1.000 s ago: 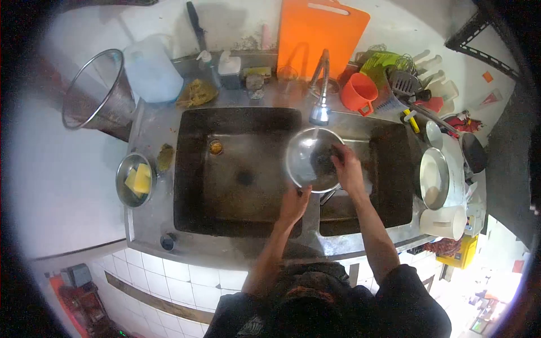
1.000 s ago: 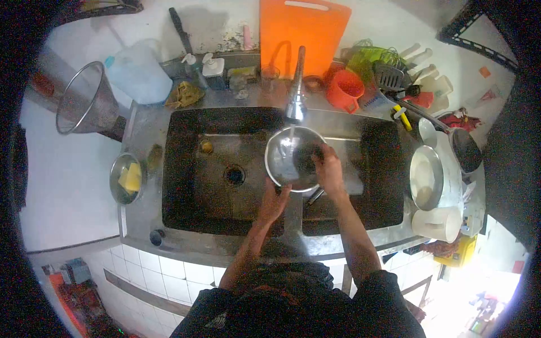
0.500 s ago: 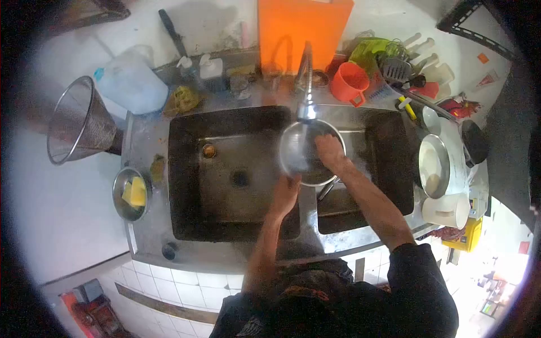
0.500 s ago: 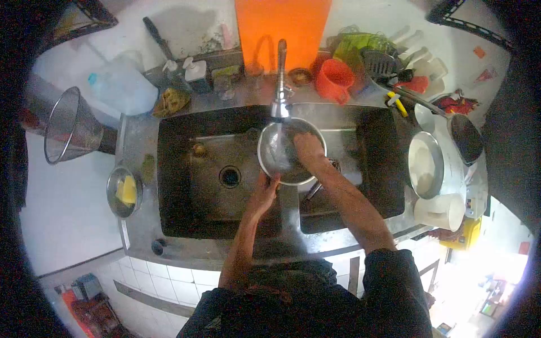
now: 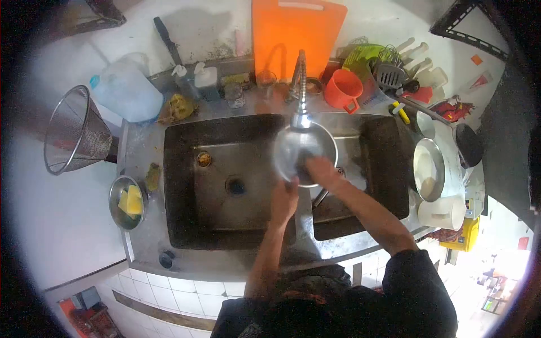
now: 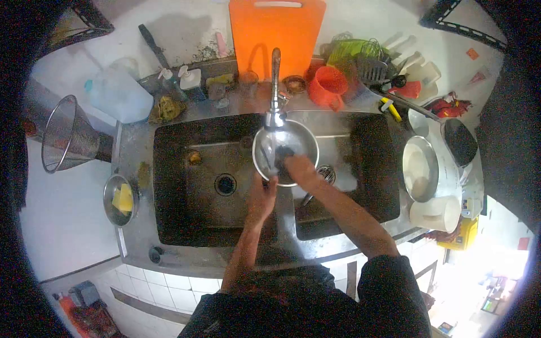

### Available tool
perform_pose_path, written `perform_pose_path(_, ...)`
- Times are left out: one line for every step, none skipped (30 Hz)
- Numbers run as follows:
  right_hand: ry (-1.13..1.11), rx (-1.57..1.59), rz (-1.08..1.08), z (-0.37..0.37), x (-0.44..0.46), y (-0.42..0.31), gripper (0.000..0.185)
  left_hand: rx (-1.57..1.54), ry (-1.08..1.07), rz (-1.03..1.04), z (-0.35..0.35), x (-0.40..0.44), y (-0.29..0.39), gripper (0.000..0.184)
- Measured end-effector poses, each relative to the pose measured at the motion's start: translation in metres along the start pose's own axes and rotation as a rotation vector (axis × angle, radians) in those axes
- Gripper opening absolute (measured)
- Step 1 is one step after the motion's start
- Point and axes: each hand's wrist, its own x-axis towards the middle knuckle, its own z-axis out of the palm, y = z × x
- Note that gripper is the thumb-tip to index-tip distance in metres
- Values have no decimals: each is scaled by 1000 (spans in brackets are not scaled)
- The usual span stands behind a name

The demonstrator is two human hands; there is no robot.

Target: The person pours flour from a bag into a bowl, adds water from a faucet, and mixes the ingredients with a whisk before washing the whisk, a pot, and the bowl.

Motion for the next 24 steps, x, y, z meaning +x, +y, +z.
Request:
perform_pose_path(60,80,-36,10,-2,-3,16,-37,-99,-104,-3,0,-3,45)
perform_pose_path(45,89,-41,19,-4,2,16,-70,-204,-216,-6,-7,-7,46)
perform_pose_path(116,126,-2,10,-3,11,16,-62,-207,-223,-8,-13,-3,46)
perform_pose_path(197,156,42,-5,0,22,16,-65,-123,-166,-7,-15,8,44)
perform_pose_path(188,220,58,-19,-1,30,15,-71,-40,-112,-6,-17,15,43)
perform_pose_path(185,217,54,-22,-4,28,15,-73,-36,-115,-5,-18,12,43)
perform_pose_path(64,214,59,-25,-4,24,16,-36,-20,-70,-4,-16,7,40)
perform_pose_path(-58,216,70,-24,-6,17,18,5,-12,-25,-6,-16,2,37)
perform_pose_path(-53,216,69,-23,-7,8,18,6,-10,-21,-7,-16,-1,37)
perform_pose_path(-53,303,-38,-21,-10,-4,21,4,-61,-42,-9,-18,-5,36)
perform_pose_path(-57,392,-146,-18,-14,-13,23,3,-114,-66,-11,-22,-9,36)
perform_pose_path(-59,394,-145,-11,-18,-19,23,4,-116,-68,-11,-25,-19,36)
perform_pose_path(71,555,-174,-3,-21,-25,25,-72,-171,-164,-10,-27,-31,33)
perform_pose_path(208,711,-204,2,-19,-27,26,-148,-223,-256,-9,-27,-43,31)
perform_pose_path(11,744,-334,5,-13,-14,27,-145,-223,-259,-10,-27,-49,31)
perform_pose_path(4,752,-336,2,-13,-1,27,-199,-214,-256,-12,-30,-54,30)
perform_pose_path(-190,558,-302,-1,-16,14,27,-255,-206,-252,-13,-33,-58,29)
perform_pose_path(-377,357,-264,-10,-21,22,28,-256,-208,-256,-13,-34,-63,29)
perform_pose_path(-348,341,-235,-29,-31,23,29,-20,-197,-67,-10,-29,-65,28)
perform_pose_path(-342,339,-230,-29,-32,17,29,216,-180,126,-8,-25,-66,28)
perform_pose_path(-256,407,-228,-26,-34,7,30,212,-178,140,-6,-19,-59,28)
perform_pose_path(-170,472,-226,-19,-36,-1,31,166,-206,26,-3,-13,-46,28)
perform_pose_path(172,623,-204,8,-35,-12,23,122,-240,-100,0,-14,-37,28)
perform_pose_path(171,625,-200,6,-37,-8,23,122,-245,-101,-1,-13,-35,28)
